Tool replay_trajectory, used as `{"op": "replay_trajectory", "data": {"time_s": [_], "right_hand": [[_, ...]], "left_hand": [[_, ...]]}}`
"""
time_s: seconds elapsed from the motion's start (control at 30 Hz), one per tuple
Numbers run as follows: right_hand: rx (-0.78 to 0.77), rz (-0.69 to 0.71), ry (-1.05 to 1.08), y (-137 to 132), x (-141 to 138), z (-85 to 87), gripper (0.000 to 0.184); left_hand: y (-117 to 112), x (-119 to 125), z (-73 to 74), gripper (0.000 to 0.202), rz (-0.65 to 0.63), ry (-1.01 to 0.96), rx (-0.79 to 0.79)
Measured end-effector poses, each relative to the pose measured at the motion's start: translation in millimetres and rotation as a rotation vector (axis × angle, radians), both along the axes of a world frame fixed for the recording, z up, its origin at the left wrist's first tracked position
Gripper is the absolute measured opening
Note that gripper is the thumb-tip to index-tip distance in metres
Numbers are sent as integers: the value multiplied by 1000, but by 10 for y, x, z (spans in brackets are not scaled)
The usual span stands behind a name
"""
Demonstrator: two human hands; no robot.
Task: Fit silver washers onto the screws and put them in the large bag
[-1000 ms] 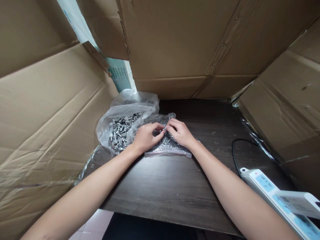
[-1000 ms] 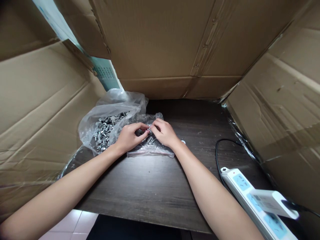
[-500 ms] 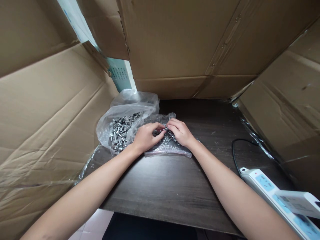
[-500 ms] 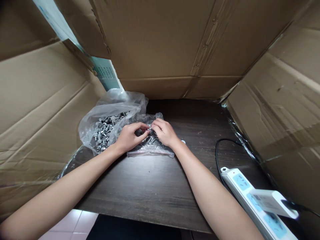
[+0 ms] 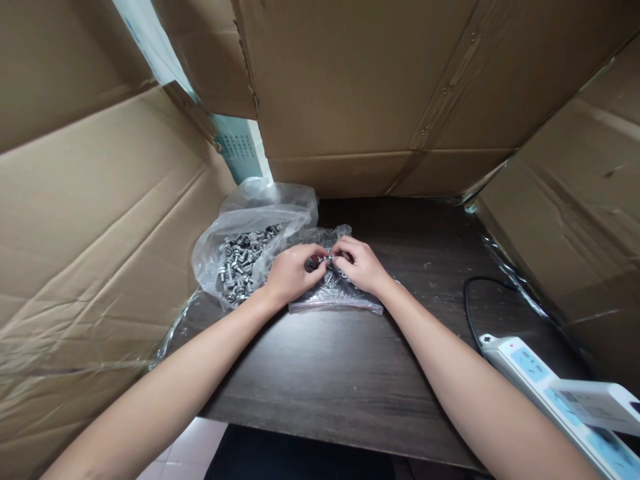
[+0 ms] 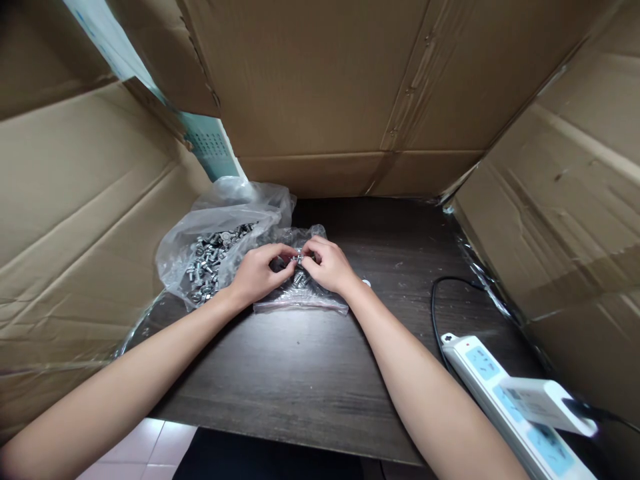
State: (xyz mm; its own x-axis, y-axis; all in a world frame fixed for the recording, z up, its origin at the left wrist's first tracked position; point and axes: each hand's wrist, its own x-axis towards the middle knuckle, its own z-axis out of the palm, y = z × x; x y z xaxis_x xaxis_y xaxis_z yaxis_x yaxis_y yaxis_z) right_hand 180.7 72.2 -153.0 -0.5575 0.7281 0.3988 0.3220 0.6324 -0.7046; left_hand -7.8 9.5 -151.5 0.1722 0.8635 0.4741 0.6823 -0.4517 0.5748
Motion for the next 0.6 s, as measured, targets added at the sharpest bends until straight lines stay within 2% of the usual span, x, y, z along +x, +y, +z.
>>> {"op": "replay_trajectory", "data": {"time_s": [0.1, 0.27, 0.5, 0.6], "right_hand": [[7, 6, 2, 3, -1, -3, 9], [-9, 31, 3, 9, -5, -5, 22], [-13, -3, -11, 4, 1, 0, 6], [-9, -3, -10, 1, -4, -3, 10]], "left_hand": [[-3, 3, 6, 14, 15, 2, -5], [-4, 2, 5, 12, 11, -8, -14], [-2, 1, 10, 11, 28, -20, -27], [-5, 4, 12, 11, 32, -20, -32]]}}
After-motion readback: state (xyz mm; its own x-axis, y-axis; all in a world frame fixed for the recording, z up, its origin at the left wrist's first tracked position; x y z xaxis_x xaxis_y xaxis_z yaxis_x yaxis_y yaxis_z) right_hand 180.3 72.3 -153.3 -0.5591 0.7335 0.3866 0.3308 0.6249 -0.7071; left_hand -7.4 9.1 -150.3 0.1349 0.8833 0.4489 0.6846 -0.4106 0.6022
